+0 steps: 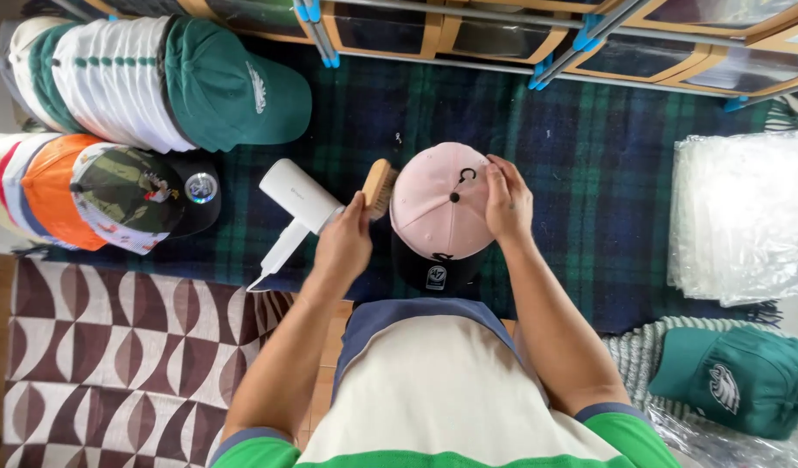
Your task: The person uses a wooden brush to clean the surface of a pink cap placed on a table. They repeatedly brush the cap's fabric and rotate it to access different areas, while a hairdryer and other caps remain nearby.
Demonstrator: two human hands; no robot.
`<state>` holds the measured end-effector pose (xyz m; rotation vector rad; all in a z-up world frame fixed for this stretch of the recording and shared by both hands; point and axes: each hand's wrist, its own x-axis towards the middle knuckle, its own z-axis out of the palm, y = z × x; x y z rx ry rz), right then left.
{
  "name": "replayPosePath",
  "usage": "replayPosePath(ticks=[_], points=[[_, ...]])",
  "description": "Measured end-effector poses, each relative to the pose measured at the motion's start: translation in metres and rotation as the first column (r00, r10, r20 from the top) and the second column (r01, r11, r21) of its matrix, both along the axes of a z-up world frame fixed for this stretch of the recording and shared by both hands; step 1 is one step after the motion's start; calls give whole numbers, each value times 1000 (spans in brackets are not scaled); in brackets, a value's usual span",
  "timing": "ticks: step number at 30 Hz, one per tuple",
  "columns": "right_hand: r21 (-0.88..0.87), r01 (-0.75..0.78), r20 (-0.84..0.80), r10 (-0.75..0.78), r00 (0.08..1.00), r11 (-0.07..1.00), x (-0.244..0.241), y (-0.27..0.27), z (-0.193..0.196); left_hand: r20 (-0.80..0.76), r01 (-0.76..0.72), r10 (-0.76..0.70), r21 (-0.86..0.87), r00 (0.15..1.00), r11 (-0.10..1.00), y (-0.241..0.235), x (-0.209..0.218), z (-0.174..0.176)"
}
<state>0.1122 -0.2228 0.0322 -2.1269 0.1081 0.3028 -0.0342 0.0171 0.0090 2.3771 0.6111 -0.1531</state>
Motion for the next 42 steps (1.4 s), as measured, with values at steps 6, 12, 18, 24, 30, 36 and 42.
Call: replayPosePath(ticks=[6,12,18,24,30,36,42], points=[[-25,-19,12,19,1000,1000,-5,0,15,364,131,-290,403,885,906,-68,27,71],[6,-21,56,20,998,1000,-3,-3,-1,415,-64,122,-151,902,986,-35,4,-5],[-31,-9,24,9,1000,999,-7,-2,4,253,-279,394,-390,884,878,-67,-30,13],[-18,-7,4,7,1000,1000,-6,0,9,-238,-434,364,-434,901,790,-55,-52,-38],[-14,-20,17,20,1000,1000,-4,3,18,-309,-475,366,-472,878,743,-60,-32,-28],[-16,-17,41,17,999,1000,-2,3,6,651,30,-218,287,727,957,-58,-22,30],[-14,3,12,-2,1000,1000,-9,5,19,646,-4,192,-281,739,960,-60,11,-29]])
